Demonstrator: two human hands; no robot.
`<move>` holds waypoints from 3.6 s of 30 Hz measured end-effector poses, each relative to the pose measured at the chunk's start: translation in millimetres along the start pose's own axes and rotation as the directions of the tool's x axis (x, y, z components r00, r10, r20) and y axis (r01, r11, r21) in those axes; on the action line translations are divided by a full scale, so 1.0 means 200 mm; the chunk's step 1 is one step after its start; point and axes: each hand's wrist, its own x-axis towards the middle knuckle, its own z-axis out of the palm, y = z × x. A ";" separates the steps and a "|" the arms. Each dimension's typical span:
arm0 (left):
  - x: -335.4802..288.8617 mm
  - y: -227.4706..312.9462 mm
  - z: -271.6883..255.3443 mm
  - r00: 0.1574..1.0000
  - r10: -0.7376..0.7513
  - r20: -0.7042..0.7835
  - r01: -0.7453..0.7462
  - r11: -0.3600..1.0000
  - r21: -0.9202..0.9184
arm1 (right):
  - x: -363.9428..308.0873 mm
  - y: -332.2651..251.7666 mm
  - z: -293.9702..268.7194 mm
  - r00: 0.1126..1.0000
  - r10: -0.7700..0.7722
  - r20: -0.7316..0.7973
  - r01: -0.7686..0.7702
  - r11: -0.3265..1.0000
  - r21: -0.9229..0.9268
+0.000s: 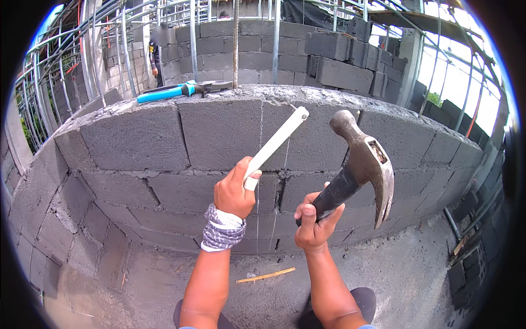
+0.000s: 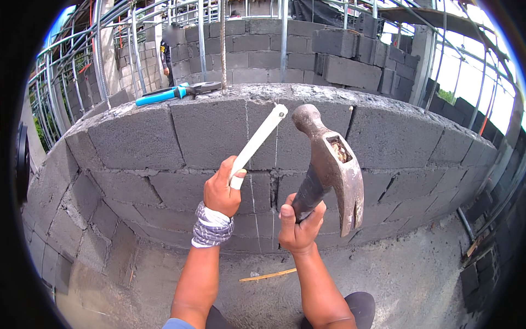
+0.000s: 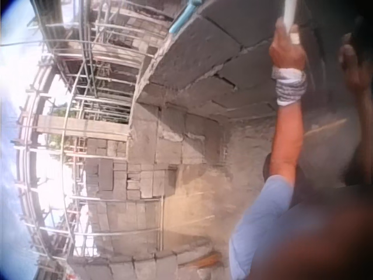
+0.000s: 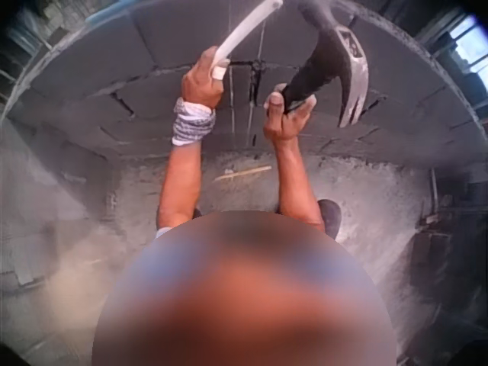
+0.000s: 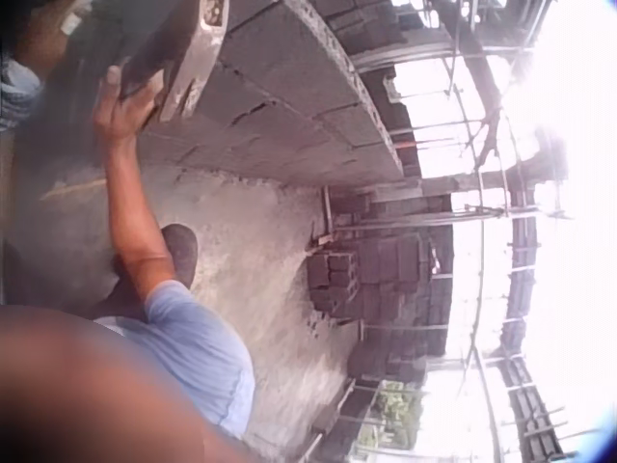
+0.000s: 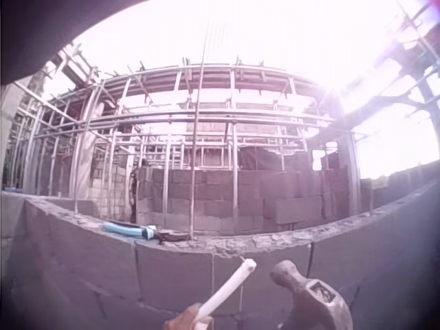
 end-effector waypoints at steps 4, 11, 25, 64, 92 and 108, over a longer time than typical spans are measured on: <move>0.00 -0.01 0.00 1.000 0.016 -0.006 -0.016 1.000 -0.004 | 0.01 -0.02 0.00 0.999 0.028 -0.030 -0.027 0.999 0.032; -0.01 0.01 0.00 1.000 0.005 -0.013 -0.005 1.000 0.019 | 0.04 -0.05 -0.03 0.999 0.039 -0.033 -0.040 0.999 -0.022; -0.03 0.06 -0.01 1.000 -0.024 -0.016 0.024 0.999 0.038 | 0.07 -0.07 -0.10 0.991 0.136 0.014 -0.126 0.949 -0.289; -0.03 0.17 -0.04 0.997 -0.077 -0.016 0.079 0.984 0.158 | 0.07 -0.03 -0.02 0.983 0.170 -0.063 -0.181 0.942 -0.284; -0.03 0.17 -0.05 0.994 -0.107 -0.020 0.109 0.980 0.164 | 0.09 -0.08 0.00 0.995 0.074 -0.073 -0.091 0.959 -0.267; -0.04 -0.03 -0.28 0.954 -0.294 -0.061 0.216 0.813 -0.540 | 0.17 -0.16 -0.06 0.903 0.417 -0.100 -0.399 0.903 0.160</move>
